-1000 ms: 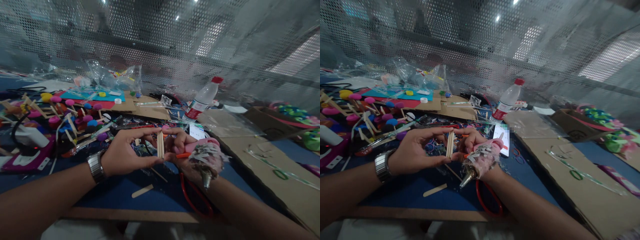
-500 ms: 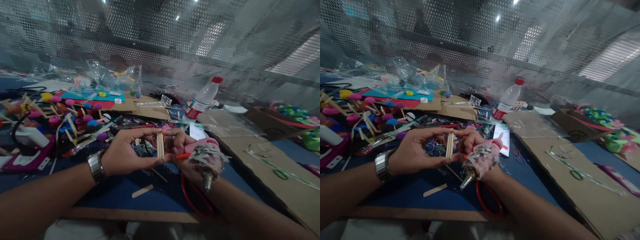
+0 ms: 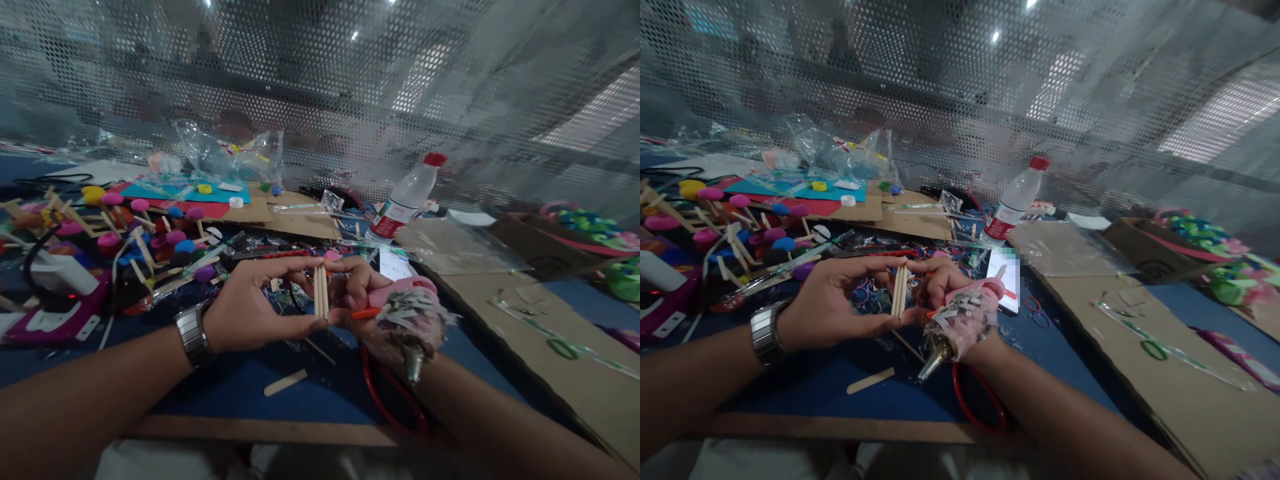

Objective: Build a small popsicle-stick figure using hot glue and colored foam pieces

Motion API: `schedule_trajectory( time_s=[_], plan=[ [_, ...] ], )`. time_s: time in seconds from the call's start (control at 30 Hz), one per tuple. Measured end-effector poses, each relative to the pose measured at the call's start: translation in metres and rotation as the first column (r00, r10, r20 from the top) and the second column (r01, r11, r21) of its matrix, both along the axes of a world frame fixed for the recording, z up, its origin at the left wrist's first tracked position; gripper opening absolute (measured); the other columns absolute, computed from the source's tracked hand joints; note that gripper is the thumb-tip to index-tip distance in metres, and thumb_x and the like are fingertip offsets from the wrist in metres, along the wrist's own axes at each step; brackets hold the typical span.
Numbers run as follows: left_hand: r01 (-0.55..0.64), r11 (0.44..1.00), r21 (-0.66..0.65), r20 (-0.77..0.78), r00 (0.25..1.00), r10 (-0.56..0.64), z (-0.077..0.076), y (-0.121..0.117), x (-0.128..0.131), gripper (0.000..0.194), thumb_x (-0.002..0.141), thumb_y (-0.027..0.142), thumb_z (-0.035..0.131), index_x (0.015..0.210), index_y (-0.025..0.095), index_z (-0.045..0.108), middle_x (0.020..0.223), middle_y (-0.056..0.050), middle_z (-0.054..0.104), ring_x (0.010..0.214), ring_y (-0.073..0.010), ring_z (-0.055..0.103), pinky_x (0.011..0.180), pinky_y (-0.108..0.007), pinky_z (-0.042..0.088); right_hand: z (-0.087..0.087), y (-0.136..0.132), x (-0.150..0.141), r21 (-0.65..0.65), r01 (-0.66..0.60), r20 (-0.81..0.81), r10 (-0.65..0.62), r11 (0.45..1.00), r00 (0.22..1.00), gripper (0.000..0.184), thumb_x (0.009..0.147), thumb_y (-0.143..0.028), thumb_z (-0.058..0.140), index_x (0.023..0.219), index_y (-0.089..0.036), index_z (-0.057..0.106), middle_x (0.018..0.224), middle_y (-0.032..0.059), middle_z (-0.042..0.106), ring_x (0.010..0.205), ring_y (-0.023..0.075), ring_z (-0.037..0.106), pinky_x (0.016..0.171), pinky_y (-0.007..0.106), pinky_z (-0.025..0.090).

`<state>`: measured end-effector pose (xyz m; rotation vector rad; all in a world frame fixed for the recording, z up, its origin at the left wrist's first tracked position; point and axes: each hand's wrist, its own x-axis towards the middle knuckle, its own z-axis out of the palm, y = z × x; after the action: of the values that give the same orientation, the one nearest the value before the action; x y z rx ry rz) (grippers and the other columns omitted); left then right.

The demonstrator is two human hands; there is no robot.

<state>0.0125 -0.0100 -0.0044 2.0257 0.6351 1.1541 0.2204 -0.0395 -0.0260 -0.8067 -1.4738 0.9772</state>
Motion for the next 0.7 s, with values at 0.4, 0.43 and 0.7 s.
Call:
schedule_trajectory(
  time_s=[0.4, 0.43, 0.7],
  plan=[
    [-0.003, 0.999, -0.04, 0.02, 1.0, 0.004, 0.0001, -0.0013, 0.0024, 0.054, 0.069, 0.033, 0.089, 0.118, 0.014, 0.076, 0.089, -0.007, 0.08, 0.089, -0.0236, 0.075, 0.089, -0.033, 0.058, -0.003, 0.001, -0.0016, -0.046, 0.028, -0.001, -0.028, 0.999, 1.0, 0.048, 0.059, -0.026, 0.096, 0.062, -0.022, 0.049, 0.11, 0.0031, 0.071, 0.067, 0.0136, 0.059, 0.059, 0.031, 0.053],
    [-0.004, 0.999, -0.043, 0.027, 1.0, 0.005, 0.0, -0.0013, 0.0027, 0.055, 0.068, 0.033, 0.089, 0.118, 0.014, 0.076, 0.089, -0.007, 0.08, 0.089, -0.0234, 0.075, 0.089, -0.033, 0.058, -0.0032, 0.0012, -0.0016, -0.04, 0.03, -0.001, -0.03, 0.999, 1.0, 0.048, 0.06, -0.025, 0.096, 0.062, -0.022, 0.049, 0.112, 0.0033, 0.071, 0.067, 0.0137, 0.06, 0.06, 0.032, 0.054],
    [-0.018, 0.999, 0.037, -0.002, 1.0, 0.018, -0.0012, 0.0026, 0.0003, 0.06, 0.072, 0.028, 0.085, 0.128, 0.013, 0.069, 0.091, -0.006, 0.078, 0.082, -0.0187, 0.071, 0.081, -0.03, 0.056, 0.0015, 0.0004, -0.0023, -0.045, 0.007, -0.08, -0.011, 0.999, 0.997, 0.05, 0.062, -0.022, 0.096, 0.063, -0.021, 0.045, 0.12, 0.0019, 0.071, 0.065, 0.0102, 0.06, 0.06, 0.029, 0.054]
  ],
)
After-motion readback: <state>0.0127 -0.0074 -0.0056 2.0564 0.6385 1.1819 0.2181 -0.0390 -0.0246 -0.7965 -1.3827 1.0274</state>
